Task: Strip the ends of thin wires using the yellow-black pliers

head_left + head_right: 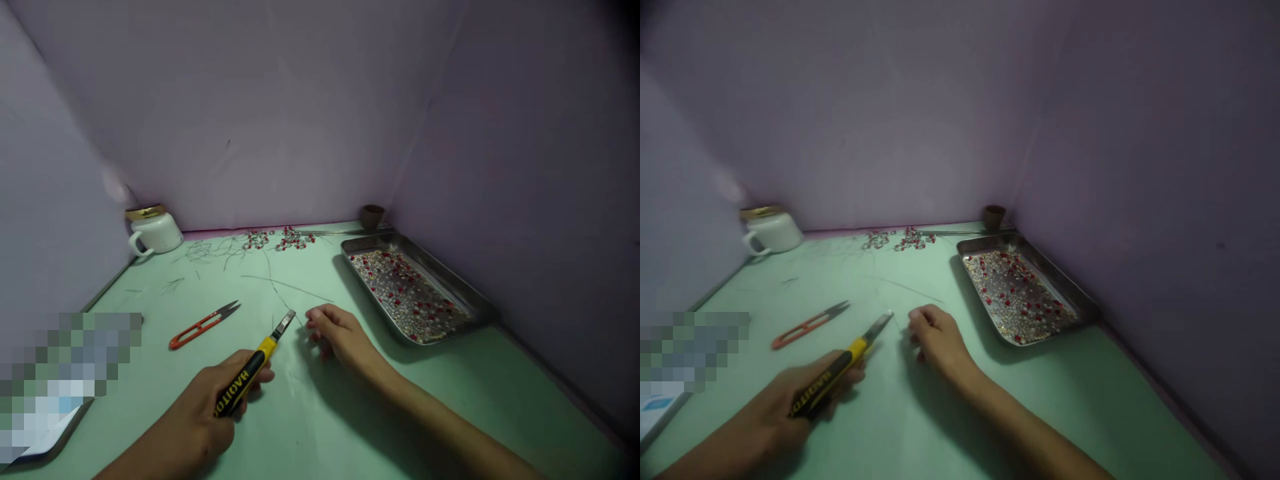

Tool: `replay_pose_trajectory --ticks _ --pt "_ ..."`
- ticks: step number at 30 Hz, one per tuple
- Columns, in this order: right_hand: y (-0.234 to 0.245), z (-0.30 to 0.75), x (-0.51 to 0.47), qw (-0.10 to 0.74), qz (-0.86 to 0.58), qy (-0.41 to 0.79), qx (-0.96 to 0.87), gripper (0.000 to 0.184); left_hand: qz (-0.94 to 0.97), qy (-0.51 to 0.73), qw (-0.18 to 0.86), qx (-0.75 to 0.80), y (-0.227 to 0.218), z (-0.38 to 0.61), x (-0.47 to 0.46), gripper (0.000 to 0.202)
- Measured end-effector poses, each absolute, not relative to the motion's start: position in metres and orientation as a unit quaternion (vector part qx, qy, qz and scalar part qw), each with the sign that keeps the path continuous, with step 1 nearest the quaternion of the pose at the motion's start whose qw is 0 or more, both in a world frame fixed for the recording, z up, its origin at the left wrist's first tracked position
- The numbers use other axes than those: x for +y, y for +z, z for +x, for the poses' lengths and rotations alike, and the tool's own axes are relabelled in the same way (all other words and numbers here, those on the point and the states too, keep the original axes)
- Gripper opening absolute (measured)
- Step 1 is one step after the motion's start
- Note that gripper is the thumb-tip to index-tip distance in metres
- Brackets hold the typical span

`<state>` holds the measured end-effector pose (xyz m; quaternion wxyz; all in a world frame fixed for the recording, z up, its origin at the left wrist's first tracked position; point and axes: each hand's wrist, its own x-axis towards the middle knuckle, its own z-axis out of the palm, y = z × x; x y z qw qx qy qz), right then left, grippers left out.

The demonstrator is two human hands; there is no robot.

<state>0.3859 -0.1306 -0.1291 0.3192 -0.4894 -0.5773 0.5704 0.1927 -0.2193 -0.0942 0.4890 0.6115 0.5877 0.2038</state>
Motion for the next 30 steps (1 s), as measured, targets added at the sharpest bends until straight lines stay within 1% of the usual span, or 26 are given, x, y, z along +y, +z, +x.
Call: replay_pose_trajectory --ticks 1,2,4,6,8,15,17,20,22,26,30 --pt "-0.134 0.380 -0.130 0.311 -0.461 0.641 -0.530 0.025 0.605 0.208 0.491 0.592 -0.095 0.191 -0.221 0.053" --pt "-0.139 0.376 -0.129 0.309 -0.437 0.683 -0.497 0.027 0.597 0.210 0.495 0.595 -0.096 0.190 -0.223 0.053" --pt "-0.147 0.370 -0.131 0.332 -0.399 0.713 -0.472 0.030 0.584 0.209 0.507 0.598 -0.100 0.189 -0.224 0.054" --pt "-0.152 0.369 -0.134 0.349 -0.382 0.715 -0.470 0.033 0.584 0.201 0.510 0.599 -0.104 0.191 -0.224 0.052" --pt "-0.153 0.371 -0.137 0.349 -0.381 0.715 -0.471 0.034 0.593 0.187 0.503 0.601 -0.104 0.194 -0.224 0.047" --pt "-0.150 0.377 -0.137 0.338 -0.392 0.723 -0.458 0.028 0.623 0.167 0.491 0.586 -0.105 0.194 -0.220 0.046" --pt "-0.149 0.377 -0.136 0.340 -0.378 0.739 -0.442 0.027 0.636 0.183 0.504 0.555 -0.112 0.190 -0.219 0.040" --pt "-0.148 0.377 -0.134 0.335 -0.360 0.765 -0.415 0.026 0.648 0.207 0.514 0.523 -0.121 0.185 -0.217 0.023" --pt "-0.147 0.378 -0.134 0.334 -0.361 0.770 -0.406 0.025 0.646 0.211 0.506 0.531 -0.123 0.184 -0.217 0.019" --pt "-0.144 0.377 -0.135 0.339 -0.378 0.761 -0.404 0.023 0.612 0.205 0.503 0.575 -0.123 0.184 -0.216 0.020" --pt "-0.144 0.377 -0.134 0.331 -0.376 0.766 -0.402 0.022 0.626 0.185 0.485 0.582 -0.114 0.188 -0.217 0.036"
